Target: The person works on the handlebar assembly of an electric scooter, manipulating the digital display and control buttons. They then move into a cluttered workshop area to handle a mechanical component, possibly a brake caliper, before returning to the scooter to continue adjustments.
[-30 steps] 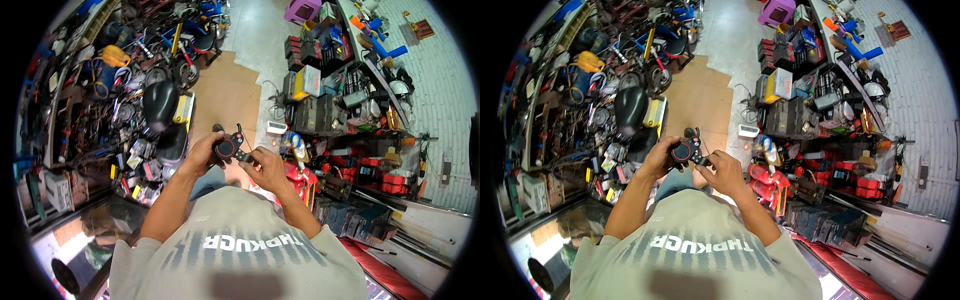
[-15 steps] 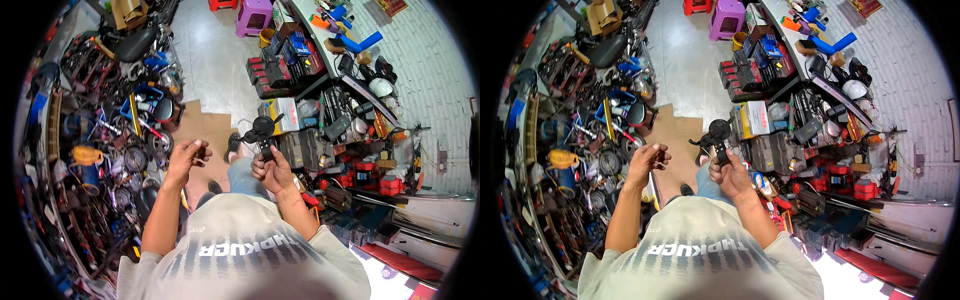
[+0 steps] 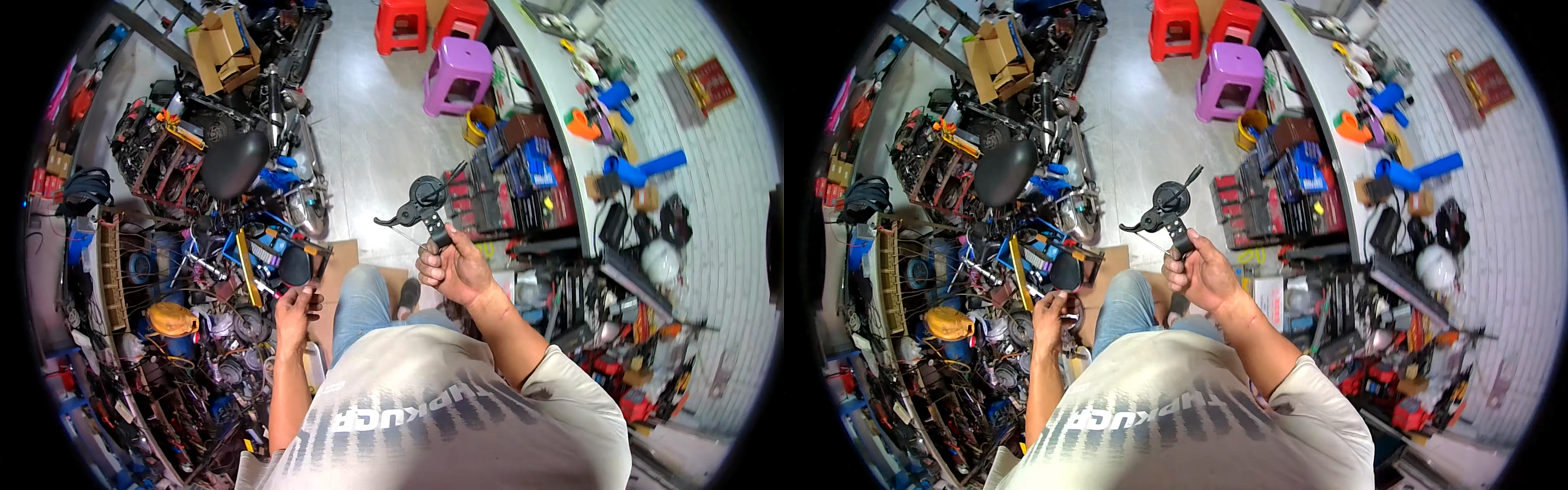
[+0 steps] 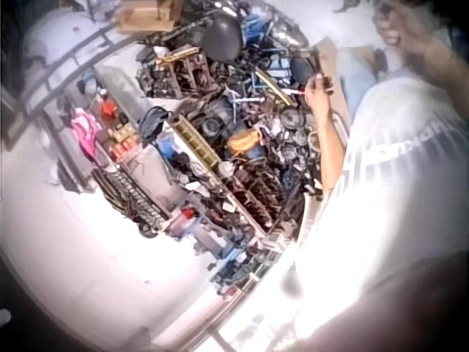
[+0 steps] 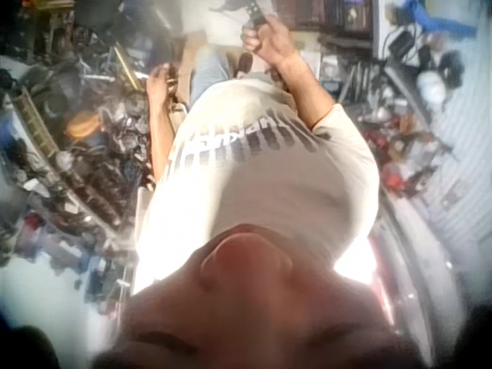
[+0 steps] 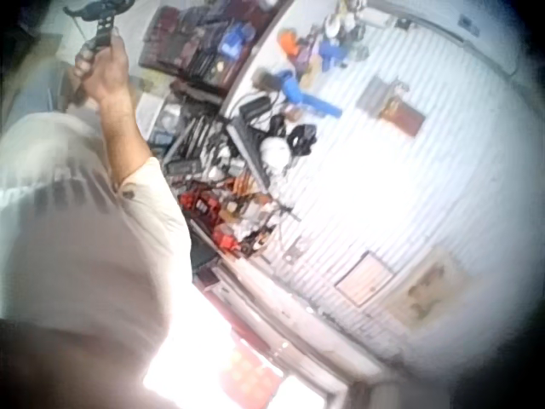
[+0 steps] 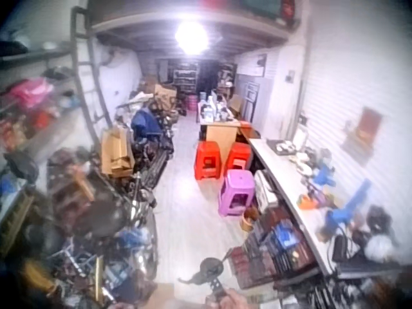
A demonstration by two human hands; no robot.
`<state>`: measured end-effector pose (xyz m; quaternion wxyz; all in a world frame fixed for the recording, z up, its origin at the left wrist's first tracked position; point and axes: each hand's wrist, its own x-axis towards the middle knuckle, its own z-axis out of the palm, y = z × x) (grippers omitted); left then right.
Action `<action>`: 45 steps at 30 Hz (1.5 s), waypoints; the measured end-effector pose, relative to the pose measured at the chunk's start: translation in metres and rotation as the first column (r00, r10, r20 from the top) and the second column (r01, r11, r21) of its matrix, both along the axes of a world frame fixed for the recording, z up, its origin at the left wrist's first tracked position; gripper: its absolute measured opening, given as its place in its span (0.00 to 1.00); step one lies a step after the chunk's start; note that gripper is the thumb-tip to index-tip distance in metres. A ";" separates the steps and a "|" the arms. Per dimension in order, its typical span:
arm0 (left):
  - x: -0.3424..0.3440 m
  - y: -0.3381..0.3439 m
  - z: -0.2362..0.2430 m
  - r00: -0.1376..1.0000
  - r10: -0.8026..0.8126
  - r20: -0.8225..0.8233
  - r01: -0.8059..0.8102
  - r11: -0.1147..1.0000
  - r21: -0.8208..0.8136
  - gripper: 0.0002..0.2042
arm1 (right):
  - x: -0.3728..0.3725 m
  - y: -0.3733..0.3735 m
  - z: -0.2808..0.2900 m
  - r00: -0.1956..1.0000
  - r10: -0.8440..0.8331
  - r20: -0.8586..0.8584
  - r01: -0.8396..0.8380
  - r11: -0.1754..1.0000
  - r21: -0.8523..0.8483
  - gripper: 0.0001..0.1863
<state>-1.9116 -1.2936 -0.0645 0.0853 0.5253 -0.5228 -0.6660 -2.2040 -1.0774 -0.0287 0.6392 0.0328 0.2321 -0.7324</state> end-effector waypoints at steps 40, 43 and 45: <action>-0.792 -0.490 0.068 0.854 0.088 -0.513 0.028 0.976 0.214 0.16 | -0.618 -0.594 0.048 -0.218 0.142 -0.966 0.408 0.912 0.042 0.15; -0.800 -0.541 0.088 0.776 0.212 -0.595 0.113 0.880 0.461 0.25 | -0.635 -0.638 0.045 -0.276 0.094 -0.956 0.375 0.927 -0.017 0.15; -0.820 -0.580 0.099 0.752 0.301 -0.586 0.178 0.764 0.621 0.32 | -0.650 -0.673 0.053 -0.307 0.109 -0.945 0.328 0.945 0.002 0.15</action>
